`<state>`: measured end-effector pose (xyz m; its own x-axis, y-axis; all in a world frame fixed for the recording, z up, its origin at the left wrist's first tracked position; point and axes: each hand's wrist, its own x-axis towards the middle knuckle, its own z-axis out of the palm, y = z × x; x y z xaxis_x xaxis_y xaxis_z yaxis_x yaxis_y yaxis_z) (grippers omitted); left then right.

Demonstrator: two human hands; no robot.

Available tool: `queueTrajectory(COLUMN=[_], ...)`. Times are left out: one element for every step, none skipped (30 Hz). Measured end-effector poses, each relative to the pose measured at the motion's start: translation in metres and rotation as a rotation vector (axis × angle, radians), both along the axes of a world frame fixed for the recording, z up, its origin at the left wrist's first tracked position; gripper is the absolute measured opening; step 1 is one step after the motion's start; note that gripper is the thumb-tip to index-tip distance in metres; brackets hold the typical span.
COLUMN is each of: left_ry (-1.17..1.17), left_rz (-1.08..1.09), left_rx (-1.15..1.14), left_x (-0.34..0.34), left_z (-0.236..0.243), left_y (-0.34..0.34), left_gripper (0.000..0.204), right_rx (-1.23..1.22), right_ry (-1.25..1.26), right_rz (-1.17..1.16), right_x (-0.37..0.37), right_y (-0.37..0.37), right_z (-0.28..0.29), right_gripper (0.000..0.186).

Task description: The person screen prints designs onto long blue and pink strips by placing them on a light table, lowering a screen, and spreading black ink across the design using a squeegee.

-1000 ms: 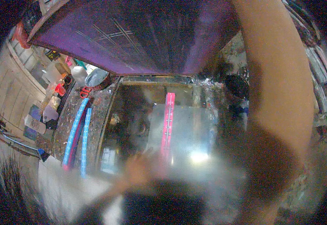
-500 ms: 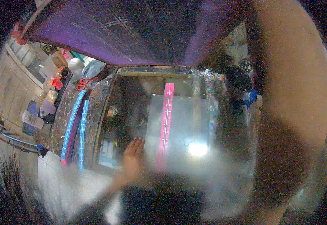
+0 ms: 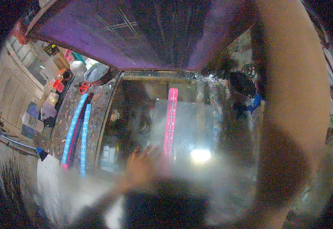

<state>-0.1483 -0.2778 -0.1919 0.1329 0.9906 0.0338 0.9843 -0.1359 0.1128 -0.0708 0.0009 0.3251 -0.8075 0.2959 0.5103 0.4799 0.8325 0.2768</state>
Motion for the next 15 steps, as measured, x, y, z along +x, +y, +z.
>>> queueTrajectory(left_ry=[-0.003,-0.022,-0.040,-0.058,-0.053,-0.048,-0.045,-0.063,-0.082,-0.099,-0.083,-0.068,-0.051,-0.138,-0.224], left_rz=[0.009,0.013,0.017,0.023,0.025,0.026,0.023,0.020,0.016,0.016,0.018,0.019,0.027,0.123,0.218], left_rx=[-0.022,-0.033,-0.044,-0.057,-0.043,-0.030,-0.015,-0.023,-0.032,-0.041,-0.059,-0.078,-0.097,-0.011,0.077], left_x=[0.001,0.001,0.000,0.000,0.000,-0.001,0.000,0.001,0.002,0.003,0.002,0.001,0.000,-0.002,-0.002], left_z=[0.001,0.001,0.001,0.000,-0.002,-0.005,-0.002,0.001,0.005,0.011,0.009,0.004,-0.003,-0.017,-0.034], left_y=[0.000,0.001,0.001,0.000,-0.001,-0.002,0.000,0.001,-0.001,-0.002,-0.001,-0.002,-0.004,-0.009,-0.014], left_gripper=[0.071,0.071,0.071,0.071,0.071,0.070,0.070,0.069,0.068,0.067,0.066,0.065,0.064,0.064,0.065], right_rx=[-0.001,0.004,-0.003,-0.010,-0.046,-0.082,-0.117,-0.089,-0.062,-0.034,-0.024,-0.014,-0.005,-0.021,-0.037], right_ry=[-0.004,-0.009,-0.032,-0.055,-0.025,0.005,0.034,0.019,0.004,-0.009,-0.022,-0.034,-0.046,-0.040,-0.033], right_rz=[-0.002,-0.001,0.000,0.003,0.003,0.003,-0.002,-0.010,-0.019,-0.023,-0.037,-0.050,-0.058,-0.020,0.019], right_x=[0.000,0.001,0.002,0.002,0.002,0.001,0.002,0.003,0.003,0.003,0.003,0.004,0.004,0.004,0.006], right_y=[0.000,0.001,0.000,-0.002,-0.004,-0.006,-0.007,-0.005,-0.002,-0.001,-0.001,-0.003,-0.005,-0.011,-0.019], right_z=[0.000,0.000,0.000,0.001,0.000,-0.002,-0.004,-0.004,-0.002,-0.001,0.000,0.000,0.001,-0.001,-0.005], right_gripper=[0.040,0.041,0.041,0.041,0.041,0.041,0.041,0.042,0.042,0.043,0.043,0.043,0.043,0.044,0.044])
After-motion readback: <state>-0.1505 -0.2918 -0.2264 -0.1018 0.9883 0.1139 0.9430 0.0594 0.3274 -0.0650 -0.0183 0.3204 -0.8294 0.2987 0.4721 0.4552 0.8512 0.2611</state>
